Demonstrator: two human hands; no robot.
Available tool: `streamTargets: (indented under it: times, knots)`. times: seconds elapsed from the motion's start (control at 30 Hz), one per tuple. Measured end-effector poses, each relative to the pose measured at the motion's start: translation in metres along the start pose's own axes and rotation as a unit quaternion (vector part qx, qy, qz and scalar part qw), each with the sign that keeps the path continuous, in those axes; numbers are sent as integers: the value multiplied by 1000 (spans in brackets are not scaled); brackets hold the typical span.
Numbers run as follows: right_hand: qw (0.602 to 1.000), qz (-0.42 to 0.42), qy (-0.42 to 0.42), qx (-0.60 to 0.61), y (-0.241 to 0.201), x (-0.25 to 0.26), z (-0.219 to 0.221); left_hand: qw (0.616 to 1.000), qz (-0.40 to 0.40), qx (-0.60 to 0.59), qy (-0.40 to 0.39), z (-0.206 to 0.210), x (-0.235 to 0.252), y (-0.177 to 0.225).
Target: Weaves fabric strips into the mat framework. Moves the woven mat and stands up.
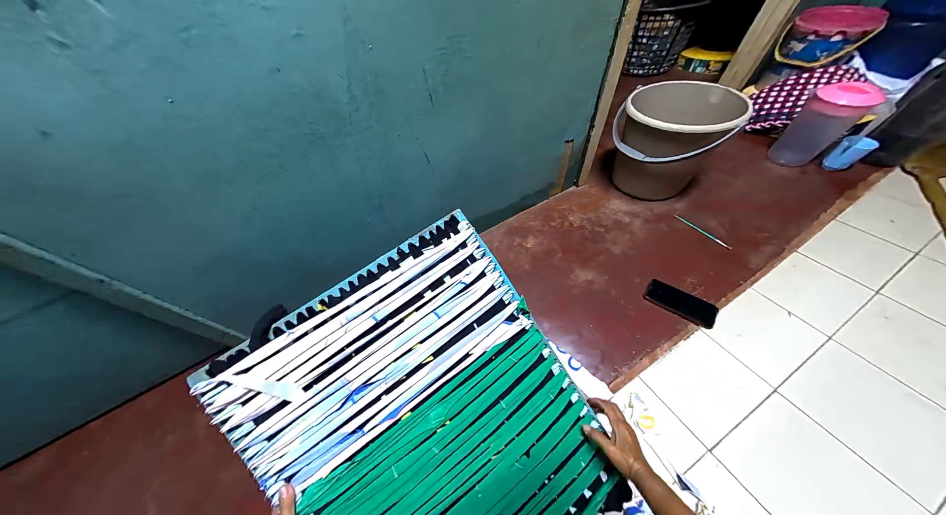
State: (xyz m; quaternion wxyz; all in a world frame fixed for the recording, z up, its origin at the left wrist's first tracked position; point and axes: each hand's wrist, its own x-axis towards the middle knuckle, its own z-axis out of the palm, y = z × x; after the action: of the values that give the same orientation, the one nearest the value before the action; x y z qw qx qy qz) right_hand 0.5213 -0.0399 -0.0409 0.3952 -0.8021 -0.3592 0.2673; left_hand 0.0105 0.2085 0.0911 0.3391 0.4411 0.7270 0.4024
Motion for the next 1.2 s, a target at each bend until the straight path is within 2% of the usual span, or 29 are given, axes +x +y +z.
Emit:
streamTargets:
  times: [0.1, 0.17, 0.3, 0.4, 0.87, 1.03, 1.2]
  knots:
    - [994, -82, 65, 25, -65, 33, -11, 1000, 4, -12, 8, 1, -3, 7]
    - [991, -101, 68, 48, -106, 65, -14, 1000, 3, -18, 10, 1, -5, 11]
    - [990, -79, 33, 114, -160, 122, -11, 999, 0, -45, 14, 1, -15, 10]
    - [990, -31, -20, 134, -182, 134, -8, 998, 2, -63, 17, 3, -27, 14]
    - [994, 7, 6, 108, -157, 119, -9, 998, 37, -44, 14, 14, -30, 21]
    - [991, -27, 41, 124, -157, 110, -7, 997, 36, -53, 30, 9, -36, 16]
    - [992, -40, 21, 119, -161, 101, -12, 996, 47, -62, 31, 5, -40, 6]
